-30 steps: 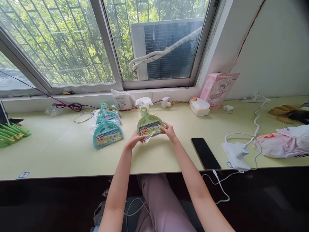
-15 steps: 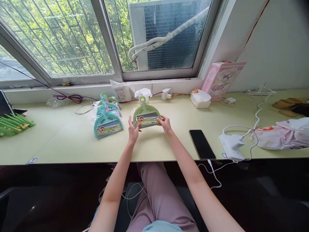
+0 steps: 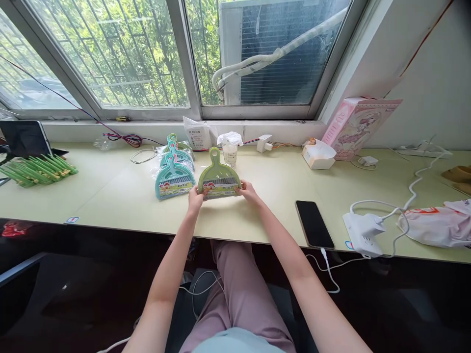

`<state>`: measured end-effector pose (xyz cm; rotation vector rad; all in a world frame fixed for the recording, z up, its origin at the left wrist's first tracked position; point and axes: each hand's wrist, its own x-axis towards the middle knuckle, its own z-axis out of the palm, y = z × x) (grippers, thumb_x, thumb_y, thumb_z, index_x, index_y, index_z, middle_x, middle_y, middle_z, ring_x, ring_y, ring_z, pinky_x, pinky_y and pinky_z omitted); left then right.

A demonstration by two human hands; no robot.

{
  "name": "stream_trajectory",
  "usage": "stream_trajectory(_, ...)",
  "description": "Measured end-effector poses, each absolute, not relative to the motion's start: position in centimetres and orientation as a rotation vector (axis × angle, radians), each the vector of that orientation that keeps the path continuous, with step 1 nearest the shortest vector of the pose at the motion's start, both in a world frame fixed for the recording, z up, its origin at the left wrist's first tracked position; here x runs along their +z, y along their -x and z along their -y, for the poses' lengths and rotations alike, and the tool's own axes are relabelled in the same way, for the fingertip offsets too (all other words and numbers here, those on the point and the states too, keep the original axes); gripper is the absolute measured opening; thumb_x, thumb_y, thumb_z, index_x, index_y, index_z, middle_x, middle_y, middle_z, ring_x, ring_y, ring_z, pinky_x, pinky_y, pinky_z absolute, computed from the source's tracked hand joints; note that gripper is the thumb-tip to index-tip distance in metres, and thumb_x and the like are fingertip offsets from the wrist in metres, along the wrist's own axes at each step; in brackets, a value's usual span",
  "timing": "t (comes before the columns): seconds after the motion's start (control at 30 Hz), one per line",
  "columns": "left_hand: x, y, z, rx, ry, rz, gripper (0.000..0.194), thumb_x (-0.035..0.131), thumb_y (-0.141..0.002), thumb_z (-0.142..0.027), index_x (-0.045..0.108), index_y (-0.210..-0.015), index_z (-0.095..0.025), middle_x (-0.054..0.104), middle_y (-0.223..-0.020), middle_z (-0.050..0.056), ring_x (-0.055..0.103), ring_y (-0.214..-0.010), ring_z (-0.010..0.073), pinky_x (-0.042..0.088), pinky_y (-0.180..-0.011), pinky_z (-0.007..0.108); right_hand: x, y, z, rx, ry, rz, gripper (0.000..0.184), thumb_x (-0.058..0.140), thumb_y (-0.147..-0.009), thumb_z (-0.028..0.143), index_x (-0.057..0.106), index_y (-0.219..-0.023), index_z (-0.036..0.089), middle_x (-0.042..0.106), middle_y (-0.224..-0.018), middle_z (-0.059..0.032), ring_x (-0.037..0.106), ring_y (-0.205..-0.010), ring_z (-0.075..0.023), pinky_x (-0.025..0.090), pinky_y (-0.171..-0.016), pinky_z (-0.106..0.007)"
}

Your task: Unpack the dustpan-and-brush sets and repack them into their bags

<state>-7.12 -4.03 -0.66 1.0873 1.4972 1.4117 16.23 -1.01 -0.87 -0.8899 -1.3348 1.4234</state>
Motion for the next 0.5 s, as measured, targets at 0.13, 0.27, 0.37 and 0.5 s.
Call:
stream_trajectory(0.13, -0.1, 11.9, 5.8, 1.507, -1.178, -1.703, 0.033, 0.073, -0.067, -0.027, 0.064, -0.096, -0.015, 0.068, -0.083, 0.007, 0.065, -0.081, 0.0235, 0.055, -0.069, 0.033, -0.8, -15.1, 2.1, 1.495, 0.878, 1.515, 0.046, 0.078, -0.07, 0.04, 0.065, -0.11, 0.023, 0.076, -0.102, -0.0049, 0.07, -0.091, -0.0205, 0.058, -0.069, -0.029)
stream_trajectory(0.27, 0.2, 18.3, 7.3, 1.489, -1.125, -2.138, 0.03, 0.066, -0.078, -0.026, 0.062, -0.105, -0.015, 0.069, -0.094, 0.011, 0.065, -0.092, 0.0277, 0.054, -0.084, 0.043, -0.5, -15.0, 2.6, 1.387, 0.93, 1.597, 0.045, 0.071, -0.078, 0.04, 0.061, -0.121, 0.028, 0.07, -0.122, -0.007, 0.066, -0.105, -0.0211, 0.056, -0.066, -0.026)
stream_trajectory(0.37, 0.0, 21.1, 7.6, 1.286, -1.034, -2.498, 0.032, 0.06, -0.085, -0.028, 0.06, -0.112, -0.011, 0.067, -0.109, 0.021, 0.061, -0.108, 0.0361, 0.047, -0.095, 0.053, -0.6, -15.3, 2.3, 1.335, 0.976, 1.613, 0.034, 0.065, -0.082, 0.039, 0.066, -0.113, 0.026, 0.072, -0.116, -0.0076, 0.068, -0.097, -0.0197, 0.056, -0.066, -0.027)
stream_trajectory(0.5, -0.3, 20.5, 6.5, 1.289, -1.155, -2.817, 0.061, 0.06, -0.086, -0.03, 0.04, -0.139, -0.006, 0.041, -0.147, 0.028, 0.033, -0.14, 0.0401, 0.029, -0.109, 0.063, -1.0, -15.4, 2.0, 1.306, 1.018, 1.654, 0.026, 0.06, -0.085, 0.031, 0.069, -0.108, 0.022, 0.073, -0.111, -0.0077, 0.069, -0.09, -0.0166, 0.057, -0.075, -0.03)
